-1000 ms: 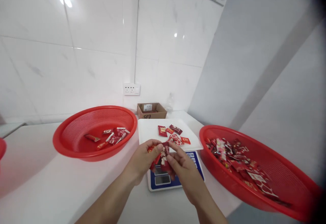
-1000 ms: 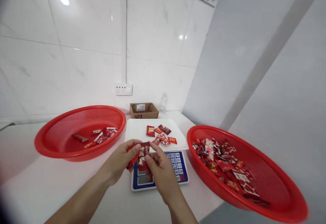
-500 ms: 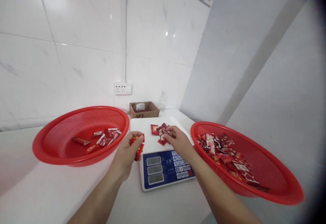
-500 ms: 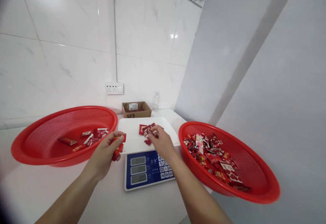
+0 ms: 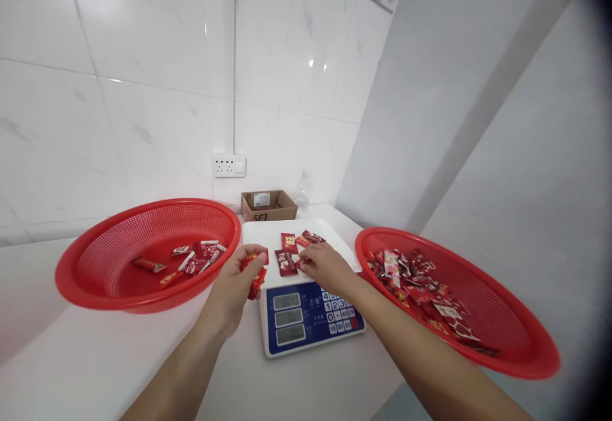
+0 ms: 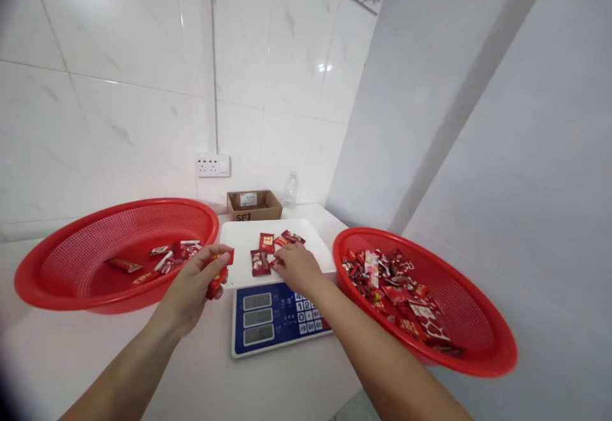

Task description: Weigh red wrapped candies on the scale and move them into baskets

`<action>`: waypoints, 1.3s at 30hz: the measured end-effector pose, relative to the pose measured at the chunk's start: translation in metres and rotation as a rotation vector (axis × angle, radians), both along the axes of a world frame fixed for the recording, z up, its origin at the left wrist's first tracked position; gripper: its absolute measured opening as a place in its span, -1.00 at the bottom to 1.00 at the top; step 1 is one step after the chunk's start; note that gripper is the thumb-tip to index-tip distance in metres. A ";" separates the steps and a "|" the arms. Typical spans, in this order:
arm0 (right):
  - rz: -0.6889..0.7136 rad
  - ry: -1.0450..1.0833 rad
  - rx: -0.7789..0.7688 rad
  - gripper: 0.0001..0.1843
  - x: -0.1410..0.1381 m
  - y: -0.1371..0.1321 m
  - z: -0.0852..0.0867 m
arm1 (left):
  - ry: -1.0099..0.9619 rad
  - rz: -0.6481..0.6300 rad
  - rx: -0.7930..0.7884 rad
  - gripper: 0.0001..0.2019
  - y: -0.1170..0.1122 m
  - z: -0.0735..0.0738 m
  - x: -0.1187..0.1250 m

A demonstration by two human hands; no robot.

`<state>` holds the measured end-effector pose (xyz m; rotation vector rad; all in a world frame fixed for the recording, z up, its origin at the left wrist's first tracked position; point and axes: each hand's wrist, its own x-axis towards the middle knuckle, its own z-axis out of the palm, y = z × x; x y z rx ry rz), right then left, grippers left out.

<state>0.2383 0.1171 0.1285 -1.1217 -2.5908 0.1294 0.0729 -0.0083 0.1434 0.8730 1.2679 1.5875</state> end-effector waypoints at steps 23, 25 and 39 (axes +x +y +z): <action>0.220 0.095 -0.001 -0.72 0.007 0.009 0.002 | -0.021 0.004 0.012 -0.68 -0.005 0.005 -0.002; 0.109 0.103 -0.021 -0.70 0.020 0.013 0.005 | -0.023 -0.002 0.017 -0.69 -0.005 0.005 -0.002; -0.128 -0.121 -0.051 -0.59 0.052 0.029 0.005 | -0.004 -0.001 0.032 -0.66 -0.004 0.003 -0.002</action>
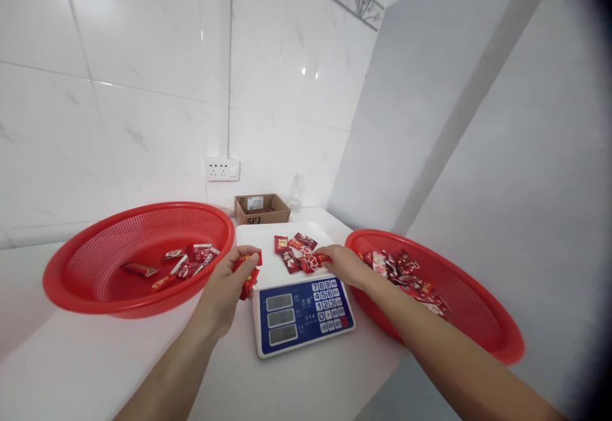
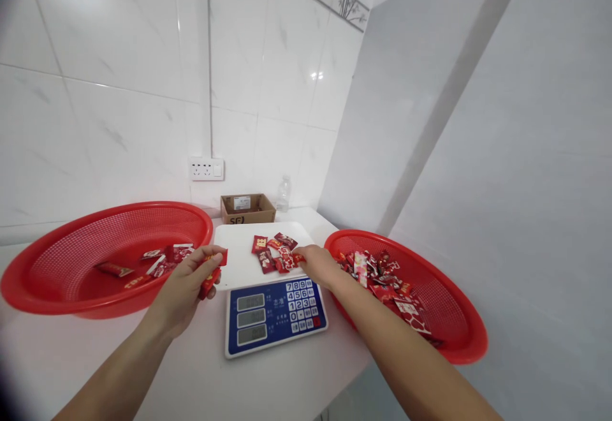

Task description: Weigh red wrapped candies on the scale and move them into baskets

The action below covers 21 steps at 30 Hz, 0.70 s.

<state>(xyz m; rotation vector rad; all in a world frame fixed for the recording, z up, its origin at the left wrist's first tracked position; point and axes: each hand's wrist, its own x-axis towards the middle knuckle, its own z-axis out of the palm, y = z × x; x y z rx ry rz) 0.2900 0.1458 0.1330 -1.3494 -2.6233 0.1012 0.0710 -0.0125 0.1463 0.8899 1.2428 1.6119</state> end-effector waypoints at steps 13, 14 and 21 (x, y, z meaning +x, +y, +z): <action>-0.040 0.177 0.023 -0.67 -0.019 0.000 -0.003 | 0.015 -0.007 -0.003 -0.67 -0.001 0.001 0.001; 0.003 0.196 0.014 -0.68 -0.021 -0.002 -0.003 | 0.014 -0.008 -0.003 -0.67 -0.001 0.001 0.001; 0.204 0.212 -0.005 -0.76 -0.026 -0.003 -0.008 | 0.017 -0.016 -0.009 -0.68 0.000 0.001 0.001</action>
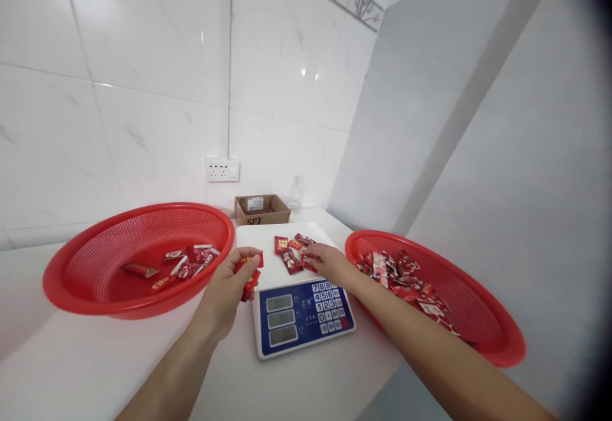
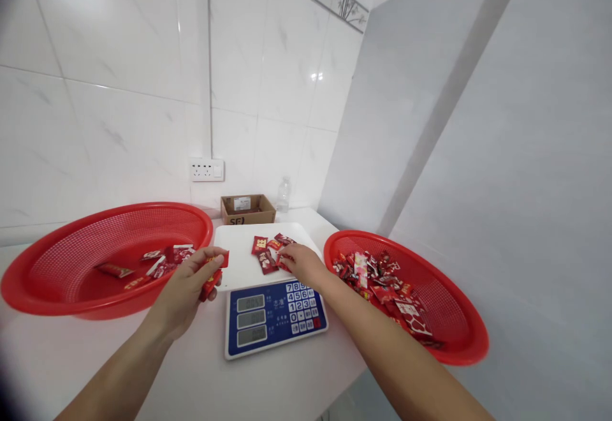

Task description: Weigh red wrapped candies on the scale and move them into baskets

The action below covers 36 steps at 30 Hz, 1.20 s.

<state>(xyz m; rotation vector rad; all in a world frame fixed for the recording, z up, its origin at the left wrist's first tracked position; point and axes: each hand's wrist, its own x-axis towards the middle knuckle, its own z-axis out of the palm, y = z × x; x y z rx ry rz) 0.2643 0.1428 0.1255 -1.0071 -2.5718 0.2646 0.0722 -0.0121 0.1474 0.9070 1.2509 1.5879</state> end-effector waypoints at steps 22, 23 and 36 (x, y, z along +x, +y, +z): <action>-0.090 -0.038 0.051 -0.75 -0.015 -0.004 -0.002 | 0.021 -0.015 -0.008 -0.69 0.000 -0.001 0.000; -0.105 -0.042 0.054 -0.74 -0.015 -0.004 -0.002 | 0.021 -0.014 -0.007 -0.69 0.000 -0.001 0.000; -0.264 -0.086 0.136 -0.79 -0.027 -0.006 -0.003 | 0.019 -0.025 -0.003 -0.70 0.000 -0.002 0.001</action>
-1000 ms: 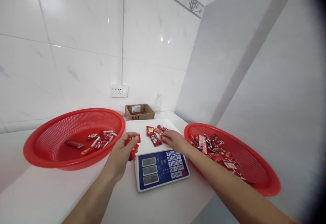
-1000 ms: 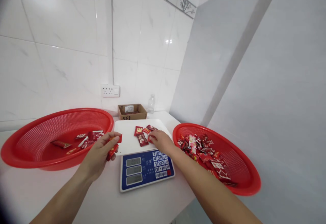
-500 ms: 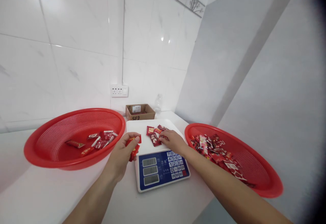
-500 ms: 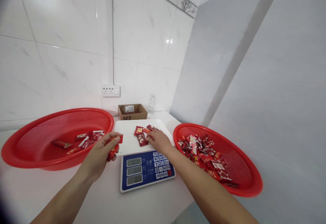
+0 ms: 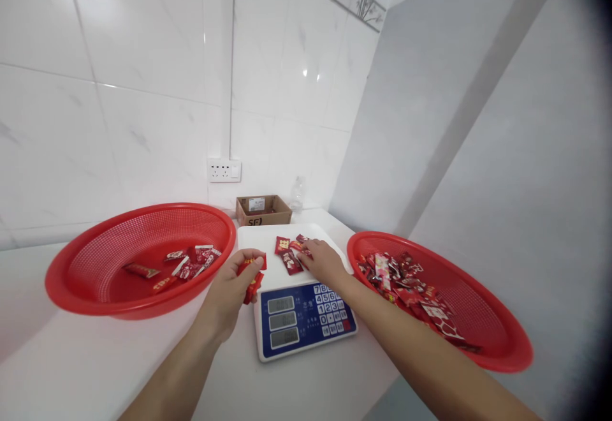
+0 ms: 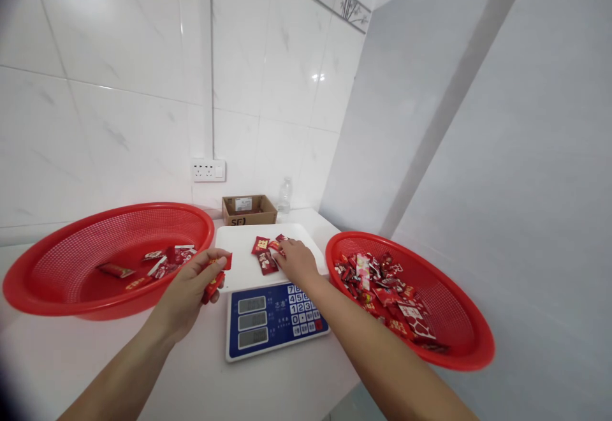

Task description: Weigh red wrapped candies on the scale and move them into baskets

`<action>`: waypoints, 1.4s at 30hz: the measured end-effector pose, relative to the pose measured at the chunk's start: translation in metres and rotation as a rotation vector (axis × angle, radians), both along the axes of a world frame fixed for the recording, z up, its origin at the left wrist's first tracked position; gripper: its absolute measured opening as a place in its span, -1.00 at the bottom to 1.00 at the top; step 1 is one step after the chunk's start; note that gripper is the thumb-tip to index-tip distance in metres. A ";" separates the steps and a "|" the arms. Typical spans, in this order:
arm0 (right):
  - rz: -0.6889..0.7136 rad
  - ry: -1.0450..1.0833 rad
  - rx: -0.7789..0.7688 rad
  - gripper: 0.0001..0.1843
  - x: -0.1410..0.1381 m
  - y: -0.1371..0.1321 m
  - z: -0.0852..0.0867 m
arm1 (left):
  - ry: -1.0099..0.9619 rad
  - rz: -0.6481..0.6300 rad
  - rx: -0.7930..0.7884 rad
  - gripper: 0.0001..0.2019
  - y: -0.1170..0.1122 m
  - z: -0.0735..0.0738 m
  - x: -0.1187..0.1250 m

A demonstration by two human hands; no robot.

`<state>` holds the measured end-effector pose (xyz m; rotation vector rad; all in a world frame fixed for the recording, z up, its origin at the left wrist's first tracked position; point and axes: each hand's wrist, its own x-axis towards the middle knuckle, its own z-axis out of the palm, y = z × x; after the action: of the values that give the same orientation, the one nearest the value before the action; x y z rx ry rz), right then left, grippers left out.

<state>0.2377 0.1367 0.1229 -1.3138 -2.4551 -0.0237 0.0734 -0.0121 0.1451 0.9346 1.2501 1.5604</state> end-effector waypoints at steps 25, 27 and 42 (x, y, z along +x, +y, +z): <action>0.237 1.034 -0.853 -0.47 -0.019 -0.099 -0.005 | 0.259 -0.261 -0.031 -0.60 -0.010 0.004 0.017; 0.248 0.990 -0.830 -0.47 -0.016 -0.099 -0.004 | 0.282 -0.259 -0.020 -0.61 -0.010 0.002 0.018; -0.032 -0.015 -0.156 -0.64 0.043 -0.003 0.010 | 0.283 -0.136 -0.041 -0.63 -0.009 0.007 0.012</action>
<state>0.2808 0.1335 0.1325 -1.4214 -2.4915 0.1534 0.0856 -0.0210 0.1520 1.2191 1.3764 1.3242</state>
